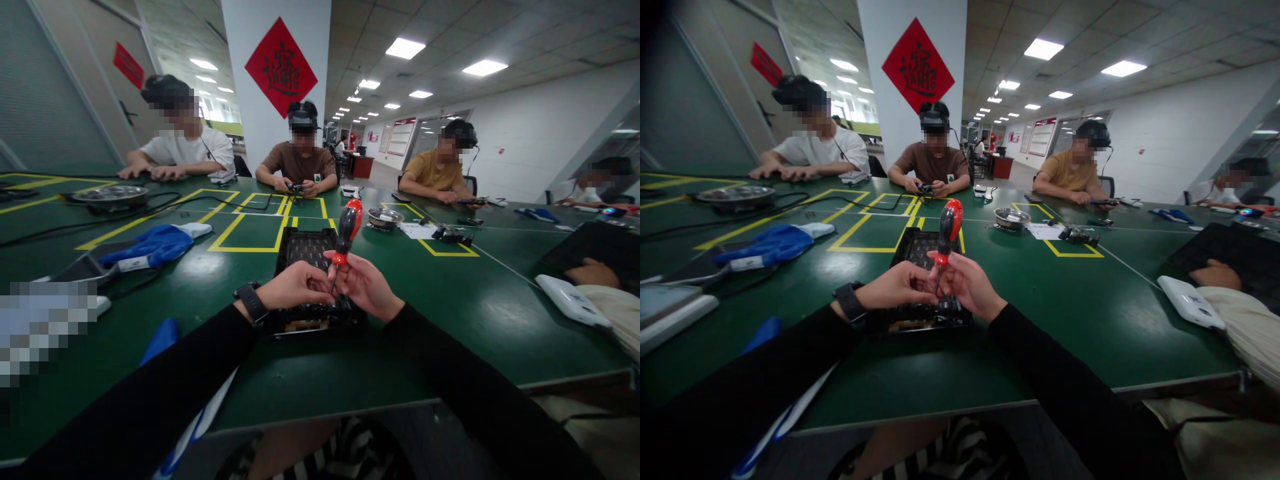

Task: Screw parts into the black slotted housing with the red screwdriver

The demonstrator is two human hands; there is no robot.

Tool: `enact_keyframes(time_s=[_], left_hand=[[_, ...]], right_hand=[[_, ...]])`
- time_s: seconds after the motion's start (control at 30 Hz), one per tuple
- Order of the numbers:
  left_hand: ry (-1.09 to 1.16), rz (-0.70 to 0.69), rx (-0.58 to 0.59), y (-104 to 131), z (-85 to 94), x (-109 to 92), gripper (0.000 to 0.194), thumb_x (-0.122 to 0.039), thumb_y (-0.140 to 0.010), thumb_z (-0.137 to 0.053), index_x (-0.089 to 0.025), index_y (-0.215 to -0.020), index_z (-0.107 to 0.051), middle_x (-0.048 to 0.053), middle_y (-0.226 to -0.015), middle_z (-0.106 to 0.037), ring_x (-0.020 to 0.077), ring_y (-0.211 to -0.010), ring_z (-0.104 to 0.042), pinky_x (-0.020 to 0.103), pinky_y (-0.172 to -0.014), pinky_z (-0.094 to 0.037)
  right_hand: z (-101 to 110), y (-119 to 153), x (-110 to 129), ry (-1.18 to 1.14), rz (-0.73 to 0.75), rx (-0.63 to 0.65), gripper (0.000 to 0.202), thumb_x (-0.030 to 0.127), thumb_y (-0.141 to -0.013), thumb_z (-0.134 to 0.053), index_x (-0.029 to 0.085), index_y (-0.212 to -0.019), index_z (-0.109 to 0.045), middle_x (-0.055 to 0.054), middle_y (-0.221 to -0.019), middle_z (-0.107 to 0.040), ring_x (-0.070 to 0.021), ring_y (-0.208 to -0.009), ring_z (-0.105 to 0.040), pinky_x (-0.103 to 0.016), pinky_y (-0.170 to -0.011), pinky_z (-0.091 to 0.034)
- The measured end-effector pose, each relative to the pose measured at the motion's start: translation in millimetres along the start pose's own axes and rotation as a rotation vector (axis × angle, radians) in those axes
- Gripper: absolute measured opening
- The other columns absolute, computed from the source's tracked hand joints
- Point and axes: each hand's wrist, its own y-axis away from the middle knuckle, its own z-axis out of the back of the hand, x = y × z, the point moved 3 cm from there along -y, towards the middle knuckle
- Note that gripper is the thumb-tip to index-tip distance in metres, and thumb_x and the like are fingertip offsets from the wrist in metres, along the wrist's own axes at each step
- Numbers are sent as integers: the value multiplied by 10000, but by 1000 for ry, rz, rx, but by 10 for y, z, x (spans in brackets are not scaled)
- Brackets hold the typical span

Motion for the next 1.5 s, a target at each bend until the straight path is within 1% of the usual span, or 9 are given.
enact_keyframes(time_s=[0.23,0.4,0.6,0.77,0.87,1.0,1.17,1.37,1.5], left_hand=[[10,2,-4,0,-2,-12,287,-341,-675,-660,-87,-808,-652,46,-692,-652,106,-618,-577,202,-582,-449],[35,7,-8,-4,-10,-15,286,-333,-674,-663,-80,-805,-643,39,-686,-644,92,-606,-565,192,-575,-441],[62,14,-2,0,-11,-22,289,-323,-649,-687,-76,-791,-637,43,-685,-646,97,-618,-575,199,-585,-451],[85,9,29,6,-29,-29,290,-319,-667,-673,-76,-821,-642,57,-720,-657,103,-633,-584,205,-595,-460],[73,16,26,8,-25,-23,297,-330,-673,-666,-73,-819,-642,56,-705,-654,103,-624,-582,205,-588,-457],[54,19,10,8,-10,-10,302,-340,-677,-659,-76,-823,-644,50,-692,-649,99,-609,-577,201,-578,-451],[73,13,7,13,-16,-14,315,-327,-682,-659,-71,-865,-642,56,-727,-656,102,-635,-587,200,-595,-451],[100,-4,73,24,-30,-47,291,-273,-710,-639,-75,-923,-630,77,-812,-668,108,-706,-605,200,-639,-464],[158,8,74,21,-21,-15,302,-260,-714,-635,-78,-954,-619,100,-895,-664,131,-782,-616,243,-714,-479]], right_hand=[[15,5,-2,20,19,-61,295,329,-818,-481,173,-1062,-540,-21,-802,-588,-63,-482,-418,-225,-502,-427],[5,4,-2,11,36,-47,284,318,-818,-496,177,-1062,-530,-15,-797,-578,-58,-484,-419,-212,-492,-406],[38,-8,-29,27,53,-72,287,346,-781,-563,203,-1018,-487,10,-734,-590,-48,-456,-419,-183,-461,-374],[57,-17,-50,52,79,-69,303,347,-733,-625,224,-938,-438,32,-689,-607,-44,-409,-388,-171,-422,-352],[47,-15,-35,1,41,-61,251,355,-783,-555,195,-963,-484,13,-706,-598,-53,-434,-411,-194,-447,-383],[25,-10,-3,-49,-11,-65,318,333,-836,-451,149,-1084,-527,-24,-781,-596,-61,-485,-444,-217,-496,-414],[27,-10,-16,-1,19,-87,296,330,-803,-535,190,-1062,-501,-16,-801,-611,-53,-467,-432,-207,-479,-404],[56,-21,-53,61,90,-82,261,254,-740,-625,211,-928,-450,32,-712,-600,-36,-397,-369,-186,-431,-376],[44,-11,-22,3,58,-98,267,277,-781,-555,190,-1028,-501,12,-738,-593,-54,-445,-417,-213,-468,-425]])
